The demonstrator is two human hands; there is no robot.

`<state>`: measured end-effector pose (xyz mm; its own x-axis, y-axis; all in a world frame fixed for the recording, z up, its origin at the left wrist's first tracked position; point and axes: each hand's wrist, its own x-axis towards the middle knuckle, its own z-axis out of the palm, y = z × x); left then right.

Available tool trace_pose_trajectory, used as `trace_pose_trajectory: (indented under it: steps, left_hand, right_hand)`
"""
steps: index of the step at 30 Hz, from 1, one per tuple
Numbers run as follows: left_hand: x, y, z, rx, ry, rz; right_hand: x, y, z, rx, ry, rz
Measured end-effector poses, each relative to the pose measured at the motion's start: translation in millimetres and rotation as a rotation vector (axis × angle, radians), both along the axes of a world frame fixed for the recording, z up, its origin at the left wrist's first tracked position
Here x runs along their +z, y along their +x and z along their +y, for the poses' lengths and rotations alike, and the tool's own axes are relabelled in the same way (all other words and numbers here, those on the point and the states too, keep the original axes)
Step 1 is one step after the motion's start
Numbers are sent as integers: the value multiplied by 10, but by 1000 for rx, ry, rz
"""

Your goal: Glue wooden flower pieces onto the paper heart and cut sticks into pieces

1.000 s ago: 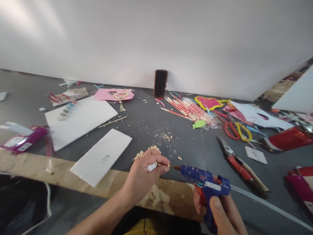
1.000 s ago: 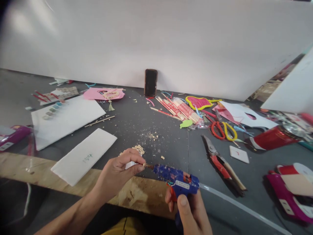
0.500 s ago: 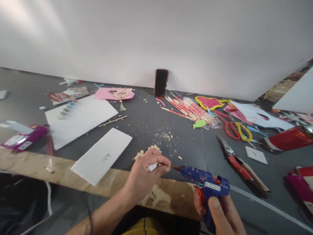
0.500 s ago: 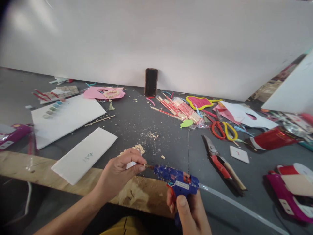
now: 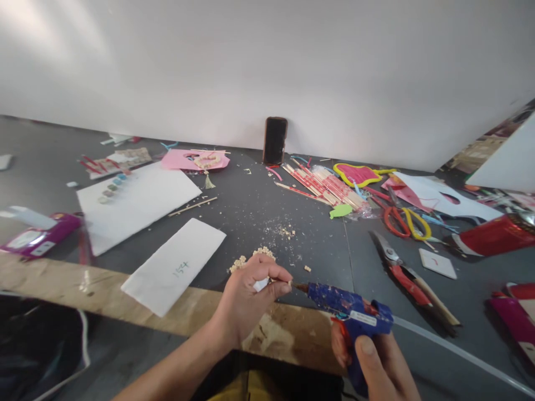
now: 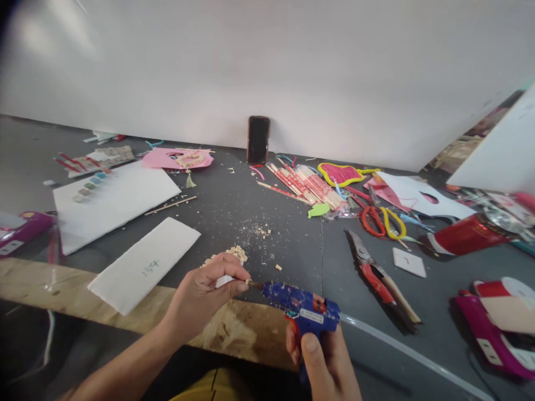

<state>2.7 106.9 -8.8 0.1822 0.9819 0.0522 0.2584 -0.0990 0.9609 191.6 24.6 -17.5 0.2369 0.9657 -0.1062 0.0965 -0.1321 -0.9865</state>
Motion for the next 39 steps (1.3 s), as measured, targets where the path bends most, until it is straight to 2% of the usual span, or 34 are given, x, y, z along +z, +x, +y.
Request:
trace_pose_trajectory:
  steps: [7, 12, 15, 17, 20, 22, 26, 28, 30, 33, 35, 39]
  left_hand:
    - [-3, 16, 13, 6, 19, -18]
    - [-24, -20, 7, 15, 33, 1]
    - [-35, -50, -8, 18, 50, 9]
    - [-43, -65, -24, 16, 69, -1]
    - [-53, -81, -51, 13, 113, -14]
    - [-59, -94, -64, 12, 132, -11]
    - [-68, -123, -68, 24, 122, 18]
    - [-77, -134, -61, 28, 112, 25]
    - [-89, -139, -56, 24, 106, 25]
    - [-100, -135, -57, 21, 110, 20]
    - [-97, -135, -64, 21, 126, 15]
    - [-78, -162, -84, 21, 152, 17]
  right_hand:
    - [-29, 52, 3, 100, 22, 2]
    - [20, 128, 22, -12, -66, 17]
    - [62, 298, 203, -99, -189, -40]
    - [77, 455, 394, -93, -251, -96]
    - [83, 704, 672, -30, -196, -354]
    - [87, 849, 784, -10, -125, -676]
    - [110, 999, 765, 75, -202, -1120]
    - [129, 955, 688, -4, -200, -1264]
    - [138, 819, 627, -68, -90, -1326]
    - [104, 498, 631, 111, 139, -1208]
    - [52, 276, 688, 257, 145, -1164]
    - [-43, -21, 813, 323, 87, -1222]
